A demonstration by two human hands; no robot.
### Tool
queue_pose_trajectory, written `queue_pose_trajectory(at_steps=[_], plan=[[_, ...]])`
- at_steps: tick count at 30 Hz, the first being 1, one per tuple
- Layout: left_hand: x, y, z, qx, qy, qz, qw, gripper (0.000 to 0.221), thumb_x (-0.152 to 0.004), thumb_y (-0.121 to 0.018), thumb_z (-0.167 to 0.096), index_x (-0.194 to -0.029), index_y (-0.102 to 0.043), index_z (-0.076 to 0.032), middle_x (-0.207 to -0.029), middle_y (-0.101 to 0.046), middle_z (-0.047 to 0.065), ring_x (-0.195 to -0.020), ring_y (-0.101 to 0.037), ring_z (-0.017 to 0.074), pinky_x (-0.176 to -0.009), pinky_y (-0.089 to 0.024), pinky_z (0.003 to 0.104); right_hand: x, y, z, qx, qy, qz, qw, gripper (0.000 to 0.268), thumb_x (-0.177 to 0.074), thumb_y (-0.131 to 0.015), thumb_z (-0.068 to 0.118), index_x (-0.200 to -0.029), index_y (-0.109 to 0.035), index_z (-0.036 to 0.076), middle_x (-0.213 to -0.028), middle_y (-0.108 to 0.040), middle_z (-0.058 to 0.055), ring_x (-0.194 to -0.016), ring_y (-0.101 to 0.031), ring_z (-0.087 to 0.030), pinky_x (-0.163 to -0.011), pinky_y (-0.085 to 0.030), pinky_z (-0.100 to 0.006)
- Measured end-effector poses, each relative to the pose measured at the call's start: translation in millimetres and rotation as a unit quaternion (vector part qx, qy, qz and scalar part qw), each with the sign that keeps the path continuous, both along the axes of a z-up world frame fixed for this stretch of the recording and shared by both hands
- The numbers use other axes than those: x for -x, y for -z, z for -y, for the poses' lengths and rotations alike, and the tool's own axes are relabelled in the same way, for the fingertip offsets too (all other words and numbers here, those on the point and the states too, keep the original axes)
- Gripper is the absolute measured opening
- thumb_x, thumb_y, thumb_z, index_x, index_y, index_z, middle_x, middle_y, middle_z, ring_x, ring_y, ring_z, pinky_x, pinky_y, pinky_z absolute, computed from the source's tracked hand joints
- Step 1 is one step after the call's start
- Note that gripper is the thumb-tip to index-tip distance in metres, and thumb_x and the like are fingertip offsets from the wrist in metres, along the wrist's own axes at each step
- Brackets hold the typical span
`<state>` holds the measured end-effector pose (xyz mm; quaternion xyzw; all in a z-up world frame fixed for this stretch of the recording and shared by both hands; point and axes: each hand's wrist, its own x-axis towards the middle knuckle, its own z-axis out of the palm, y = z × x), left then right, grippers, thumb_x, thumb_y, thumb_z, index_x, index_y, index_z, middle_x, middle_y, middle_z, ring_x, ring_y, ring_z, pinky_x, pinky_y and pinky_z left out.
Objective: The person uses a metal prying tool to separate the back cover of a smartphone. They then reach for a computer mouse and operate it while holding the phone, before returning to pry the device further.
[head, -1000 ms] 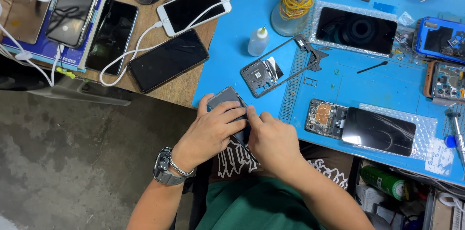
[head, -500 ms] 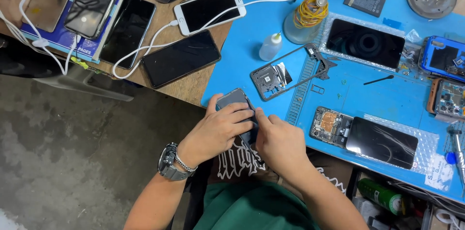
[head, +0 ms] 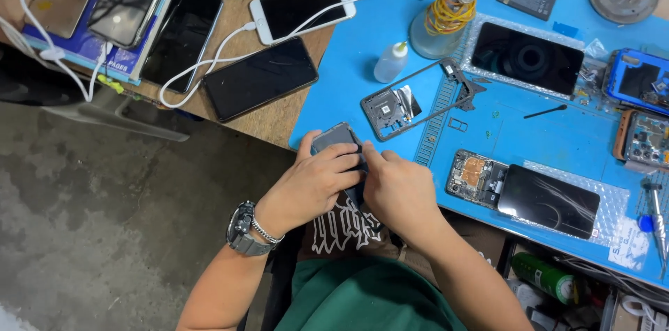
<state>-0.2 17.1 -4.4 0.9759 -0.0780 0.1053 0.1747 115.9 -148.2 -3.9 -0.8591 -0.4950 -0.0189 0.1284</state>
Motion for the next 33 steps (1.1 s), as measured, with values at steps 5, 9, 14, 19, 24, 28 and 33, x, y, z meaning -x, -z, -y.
queue_pose_trajectory(at_steps=[5, 9, 14, 19, 24, 28, 33], plan=[[-0.3, -10.8, -1.3, 0.004, -0.001, 0.004, 1.000, 0.025, -0.091, -0.052, -0.007, -0.107, -0.064, -0.021, -0.110, -0.058, -0.006, -0.129, -0.047, 0.0165, -0.108, -0.026, 0.065, -0.2, -8.4, -1.9, 0.015, -0.007, -0.003, 1.000, 0.043, -0.078, -0.056, 0.014, -0.118, -0.074, 0.016, -0.064, -0.063, -0.004, -0.049, -0.066, -0.036, -0.037, -0.048, -0.049], [-1.7, -5.6, 0.6, -0.007, 0.002, 0.005, 1.000, 0.023, -0.088, -0.054, -0.009, -0.103, -0.064, -0.023, -0.106, -0.057, -0.007, -0.131, -0.046, 0.0154, -0.109, -0.026, 0.065, -0.5, -4.5, -4.0, -0.001, 0.000, 0.002, 1.000, 0.044, -0.078, -0.057, 0.016, -0.119, -0.073, 0.015, -0.064, -0.062, -0.004, -0.051, -0.067, -0.034, -0.040, -0.050, -0.048], [1.2, -5.9, -0.7, 0.005, 0.002, 0.004, 1.000, 0.025, -0.088, -0.053, -0.007, -0.105, -0.064, -0.022, -0.110, -0.057, -0.006, -0.131, -0.046, 0.0162, -0.108, -0.027, 0.065, 4.2, -11.9, -0.8, 0.037, -0.003, 0.012, 0.999, 0.046, -0.077, -0.056, 0.014, -0.119, -0.074, 0.016, -0.065, -0.064, -0.004, -0.050, -0.067, -0.033, -0.036, -0.048, -0.046], [-1.3, -11.9, -0.3, -0.007, 0.001, 0.010, 1.000, 0.022, -0.089, -0.052, -0.008, -0.103, -0.064, -0.021, -0.104, -0.058, -0.005, -0.127, -0.048, 0.0170, -0.109, -0.027, 0.065, 0.4, -14.2, -4.2, 0.003, -0.010, -0.001, 1.000, 0.042, -0.079, -0.057, 0.014, -0.117, -0.075, 0.013, -0.062, -0.064, -0.005, -0.049, -0.067, -0.032, -0.037, -0.049, -0.045], [0.2, -7.9, -0.4, -0.005, -0.001, 0.003, 1.000, 0.025, -0.088, -0.053, -0.009, -0.106, -0.064, -0.023, -0.107, -0.058, -0.007, -0.131, -0.046, 0.0148, -0.109, -0.026, 0.065, -1.2, -13.3, -7.5, 0.013, -0.009, -0.006, 1.000, 0.041, -0.080, -0.056, 0.014, -0.116, -0.075, 0.014, -0.063, -0.065, -0.004, -0.048, -0.067, -0.032, -0.037, -0.049, -0.044], [-0.1, -13.3, -0.3, -0.006, 0.001, 0.002, 1.000, 0.023, -0.090, -0.053, -0.008, -0.107, -0.063, -0.021, -0.106, -0.058, -0.006, -0.128, -0.046, 0.0150, -0.109, -0.027, 0.064, 5.3, -26.2, -0.8, 0.042, -0.001, -0.011, 0.999, 0.041, -0.081, -0.055, 0.012, -0.117, -0.075, 0.013, -0.064, -0.066, -0.006, -0.048, -0.067, -0.033, -0.036, -0.048, -0.046], [-1.8, -8.0, 0.3, -0.011, 0.001, 0.003, 1.000, 0.022, -0.089, -0.054, -0.011, -0.105, -0.064, -0.022, -0.104, -0.057, -0.007, -0.129, -0.046, 0.0144, -0.110, -0.026, 0.065, 2.1, -15.1, -4.5, 0.023, 0.003, -0.009, 1.000, 0.042, -0.081, -0.055, 0.014, -0.119, -0.073, 0.013, -0.065, -0.065, -0.007, -0.050, -0.068, -0.035, -0.037, -0.049, -0.048]])
